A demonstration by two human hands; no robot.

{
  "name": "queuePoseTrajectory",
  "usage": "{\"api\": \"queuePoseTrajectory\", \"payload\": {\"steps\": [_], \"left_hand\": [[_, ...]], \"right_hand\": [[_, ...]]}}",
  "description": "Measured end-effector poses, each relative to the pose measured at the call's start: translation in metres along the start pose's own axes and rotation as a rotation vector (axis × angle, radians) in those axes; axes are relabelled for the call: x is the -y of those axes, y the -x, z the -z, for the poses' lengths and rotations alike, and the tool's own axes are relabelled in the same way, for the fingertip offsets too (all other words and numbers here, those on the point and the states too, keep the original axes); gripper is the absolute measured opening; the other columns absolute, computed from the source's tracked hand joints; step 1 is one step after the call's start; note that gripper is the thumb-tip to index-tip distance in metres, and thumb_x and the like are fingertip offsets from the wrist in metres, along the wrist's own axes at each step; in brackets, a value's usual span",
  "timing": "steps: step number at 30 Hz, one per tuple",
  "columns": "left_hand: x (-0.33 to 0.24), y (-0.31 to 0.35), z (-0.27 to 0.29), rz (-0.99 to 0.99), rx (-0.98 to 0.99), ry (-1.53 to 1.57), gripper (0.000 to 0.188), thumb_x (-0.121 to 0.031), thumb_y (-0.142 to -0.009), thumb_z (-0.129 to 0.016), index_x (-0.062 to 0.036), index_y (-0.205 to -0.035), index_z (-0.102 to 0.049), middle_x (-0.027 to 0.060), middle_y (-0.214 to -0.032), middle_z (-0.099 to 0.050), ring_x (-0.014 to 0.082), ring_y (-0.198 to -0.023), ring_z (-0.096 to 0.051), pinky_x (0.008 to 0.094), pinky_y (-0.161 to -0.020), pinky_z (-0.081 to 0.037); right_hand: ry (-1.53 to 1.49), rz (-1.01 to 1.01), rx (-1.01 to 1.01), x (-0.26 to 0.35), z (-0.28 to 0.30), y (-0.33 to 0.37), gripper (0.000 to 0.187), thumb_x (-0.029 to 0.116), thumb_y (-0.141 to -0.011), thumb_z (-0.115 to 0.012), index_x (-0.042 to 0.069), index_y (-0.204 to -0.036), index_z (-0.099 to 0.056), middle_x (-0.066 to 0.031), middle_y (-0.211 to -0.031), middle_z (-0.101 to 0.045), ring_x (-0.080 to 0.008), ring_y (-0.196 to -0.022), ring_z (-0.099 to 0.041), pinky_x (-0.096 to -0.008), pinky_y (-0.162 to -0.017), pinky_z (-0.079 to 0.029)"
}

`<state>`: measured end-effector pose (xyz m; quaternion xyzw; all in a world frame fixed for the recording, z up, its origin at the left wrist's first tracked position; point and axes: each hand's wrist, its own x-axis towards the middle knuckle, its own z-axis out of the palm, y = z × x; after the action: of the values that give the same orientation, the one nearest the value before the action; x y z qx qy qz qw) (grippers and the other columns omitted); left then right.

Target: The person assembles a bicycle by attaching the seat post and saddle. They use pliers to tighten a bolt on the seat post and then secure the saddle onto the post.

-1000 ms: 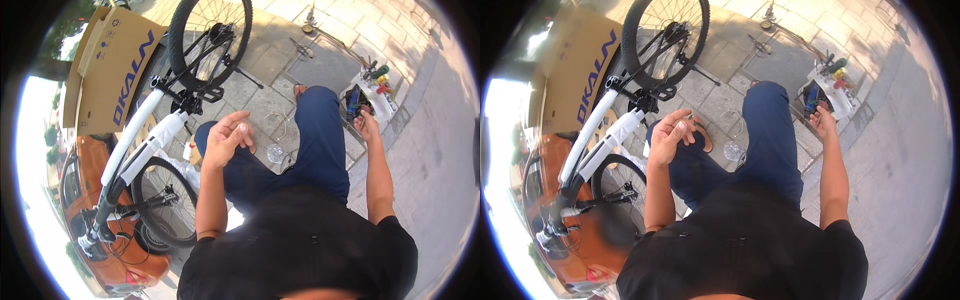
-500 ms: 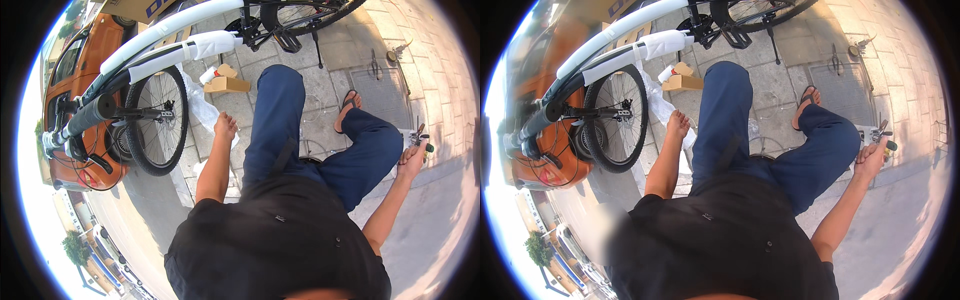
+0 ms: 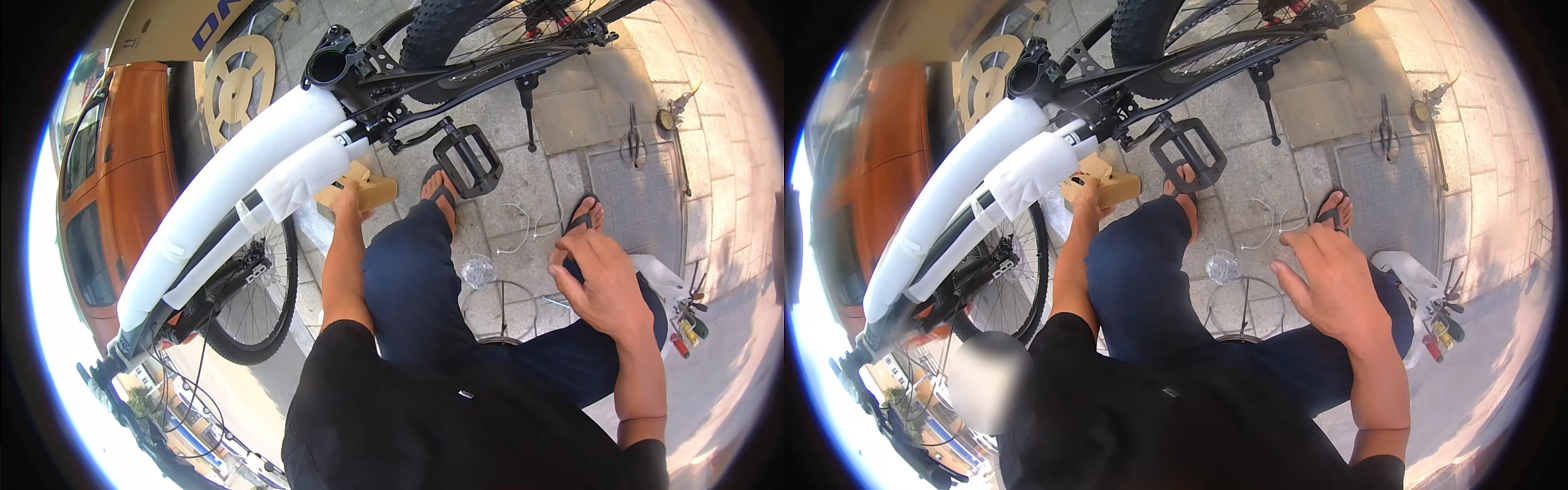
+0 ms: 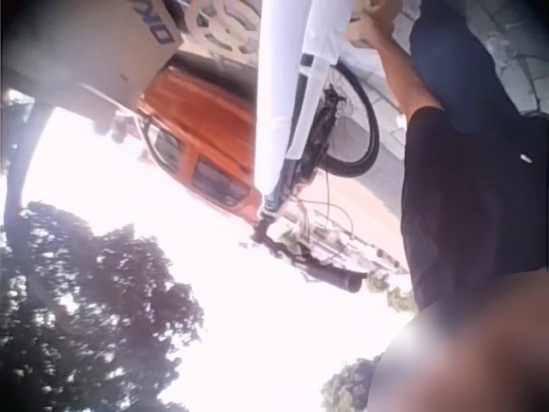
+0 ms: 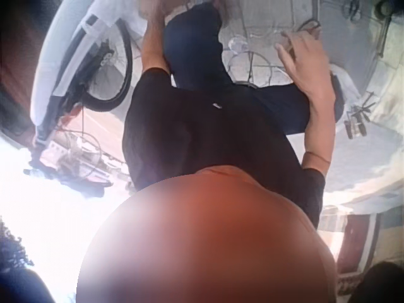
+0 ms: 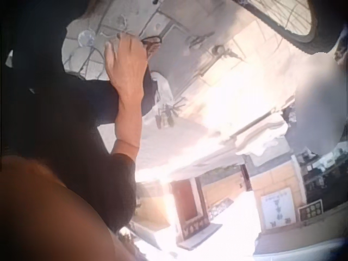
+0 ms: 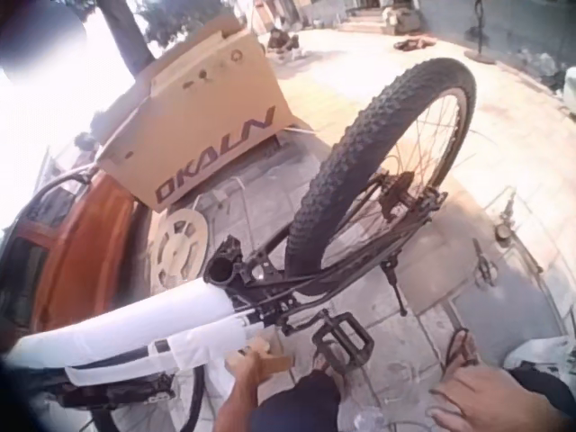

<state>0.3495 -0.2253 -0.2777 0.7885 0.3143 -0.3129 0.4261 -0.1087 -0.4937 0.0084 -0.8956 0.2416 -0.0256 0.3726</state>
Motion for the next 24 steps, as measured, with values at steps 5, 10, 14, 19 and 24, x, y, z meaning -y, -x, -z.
{"api": "queuePoseTrajectory", "payload": {"steps": [5,10,14,19,24], "left_hand": [[0.044,0.03,0.031,-0.046,-0.056,0.053,0.065,-0.018,-0.094,-0.071,-0.0125,-0.152,-0.042,0.0162,-0.131,-0.067,0.036,-0.109,-0.071,0.048,-0.073,-0.065],[0.145,0.133,0.079,-0.171,0.015,0.232,0.077,-0.009,-0.092,-0.072,-0.0122,-0.159,-0.035,0.0166,-0.139,-0.062,0.0335,-0.111,-0.071,0.0452,-0.073,-0.065],[0.209,0.206,0.124,-0.186,0.033,0.272,0.095,-0.007,-0.092,-0.073,-0.0137,-0.17,-0.019,0.0189,-0.147,-0.055,0.0319,-0.112,-0.069,0.045,-0.079,-0.065],[0.26,0.27,0.178,-0.332,0.08,0.433,0.09,-0.006,-0.095,-0.071,-0.0109,-0.17,-0.021,0.0184,-0.148,-0.055,0.0296,-0.112,-0.07,0.0413,-0.079,-0.066],[0.297,0.32,0.222,-0.507,0.138,0.589,0.088,-0.006,-0.097,-0.069,-0.0086,-0.169,-0.02,0.0199,-0.149,-0.054,0.0302,-0.117,-0.07,0.0424,-0.083,-0.067]], "right_hand": [[0.132,-0.125,0.352,-0.023,0.014,-0.066,0.046,0.033,-0.092,-0.076,0.003,-0.127,-0.068,-0.0211,-0.107,-0.073,-0.0422,-0.102,-0.07,-0.0504,-0.092,-0.055],[0.274,-0.058,0.67,-0.013,-0.012,-0.087,0.05,0.041,-0.093,-0.074,0.003,-0.126,-0.071,-0.0227,-0.113,-0.076,-0.0402,-0.101,-0.072,-0.0497,-0.094,-0.056],[0.03,-0.089,0.565,0.025,-0.032,-0.082,0.044,0.043,-0.1,-0.07,0.002,-0.116,-0.073,-0.0169,-0.098,-0.075,-0.0324,-0.084,-0.069,-0.0429,-0.082,-0.056],[-0.43,0.153,0.1,0.1,-0.065,-0.049,0.04,0.039,-0.107,-0.063,0.0,-0.111,-0.071,-0.0099,-0.079,-0.067,-0.0223,-0.074,-0.061,-0.0373,-0.073,-0.053],[-0.455,0.479,0.333,0.187,-0.135,-0.002,0.044,0.037,-0.105,-0.063,-0.005,-0.121,-0.067,-0.0213,-0.112,-0.068,-0.0335,-0.097,-0.068,-0.0395,-0.091,-0.055]]}}
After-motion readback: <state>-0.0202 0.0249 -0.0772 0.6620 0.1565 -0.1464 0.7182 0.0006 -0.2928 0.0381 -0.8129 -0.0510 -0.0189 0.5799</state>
